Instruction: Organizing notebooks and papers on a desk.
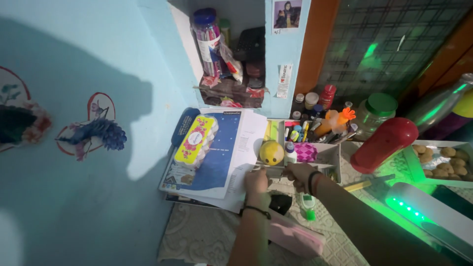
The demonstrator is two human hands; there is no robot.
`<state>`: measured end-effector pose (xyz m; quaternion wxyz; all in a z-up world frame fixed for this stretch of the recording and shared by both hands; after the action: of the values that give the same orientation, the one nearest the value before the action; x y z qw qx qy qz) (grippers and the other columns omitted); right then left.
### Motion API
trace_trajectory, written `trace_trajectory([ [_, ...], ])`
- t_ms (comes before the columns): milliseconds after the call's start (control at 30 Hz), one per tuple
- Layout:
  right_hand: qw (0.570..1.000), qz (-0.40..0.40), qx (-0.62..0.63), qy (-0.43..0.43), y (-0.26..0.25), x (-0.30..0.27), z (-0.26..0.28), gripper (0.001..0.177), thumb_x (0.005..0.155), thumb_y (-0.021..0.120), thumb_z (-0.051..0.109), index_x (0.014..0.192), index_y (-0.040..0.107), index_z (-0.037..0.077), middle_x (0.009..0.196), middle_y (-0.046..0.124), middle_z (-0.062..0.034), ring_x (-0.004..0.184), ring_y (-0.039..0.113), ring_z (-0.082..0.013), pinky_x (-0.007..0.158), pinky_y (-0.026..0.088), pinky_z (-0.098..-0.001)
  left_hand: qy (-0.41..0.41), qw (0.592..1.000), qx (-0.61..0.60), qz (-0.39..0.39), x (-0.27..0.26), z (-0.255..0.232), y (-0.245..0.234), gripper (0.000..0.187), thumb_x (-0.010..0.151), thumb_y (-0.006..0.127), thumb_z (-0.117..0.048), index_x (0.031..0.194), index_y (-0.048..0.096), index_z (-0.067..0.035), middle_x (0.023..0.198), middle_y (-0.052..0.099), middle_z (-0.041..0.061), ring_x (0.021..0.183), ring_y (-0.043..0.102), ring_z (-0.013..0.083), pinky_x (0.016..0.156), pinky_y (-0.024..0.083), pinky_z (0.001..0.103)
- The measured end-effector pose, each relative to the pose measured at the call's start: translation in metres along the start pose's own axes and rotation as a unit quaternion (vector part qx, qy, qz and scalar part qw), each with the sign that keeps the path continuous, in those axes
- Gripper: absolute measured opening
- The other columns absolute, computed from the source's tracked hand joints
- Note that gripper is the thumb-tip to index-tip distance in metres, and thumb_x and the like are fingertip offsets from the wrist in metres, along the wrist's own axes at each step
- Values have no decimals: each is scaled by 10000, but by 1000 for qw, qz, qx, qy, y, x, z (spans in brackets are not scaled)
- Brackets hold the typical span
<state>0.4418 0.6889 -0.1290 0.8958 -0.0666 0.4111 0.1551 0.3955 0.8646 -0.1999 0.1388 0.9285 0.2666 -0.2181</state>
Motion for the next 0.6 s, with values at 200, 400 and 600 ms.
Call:
trace_trajectory([
  [200,998,-53,17,23,0,-27,22,257,868,509,307,786,624,93,620,467,-34,446,316,-166,438,261,-349,-149,919,-365,-2,7,14,22,187,929,630,-54,1107,685,-60,924,693,69,750,680,208,606,588,333],
  [400,998,12,-19,57,-9,-25,12,138,786,490,191,690,464,96,658,575,-139,504,417,-229,475,307,-385,-106,889,-443,33,-2,60,10,60,980,642,-153,993,585,-138,799,555,25,661,568,160,553,491,308],
  [600,978,96,-62,-173,-19,-1,10,108,868,599,60,768,620,24,721,577,-117,580,555,-208,506,462,-387,-177,904,-383,-77,-100,6,4,290,941,629,-448,913,543,-172,750,470,17,626,478,169,715,457,398],
])
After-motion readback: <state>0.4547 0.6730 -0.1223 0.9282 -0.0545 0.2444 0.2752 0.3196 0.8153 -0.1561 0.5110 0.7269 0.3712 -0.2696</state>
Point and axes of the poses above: each hand's wrist, its own x-axis towards the middle knuckle, its own y-axis out of the palm, z = x × y, the point moved 2 cm from there along x, towards the middle knuckle
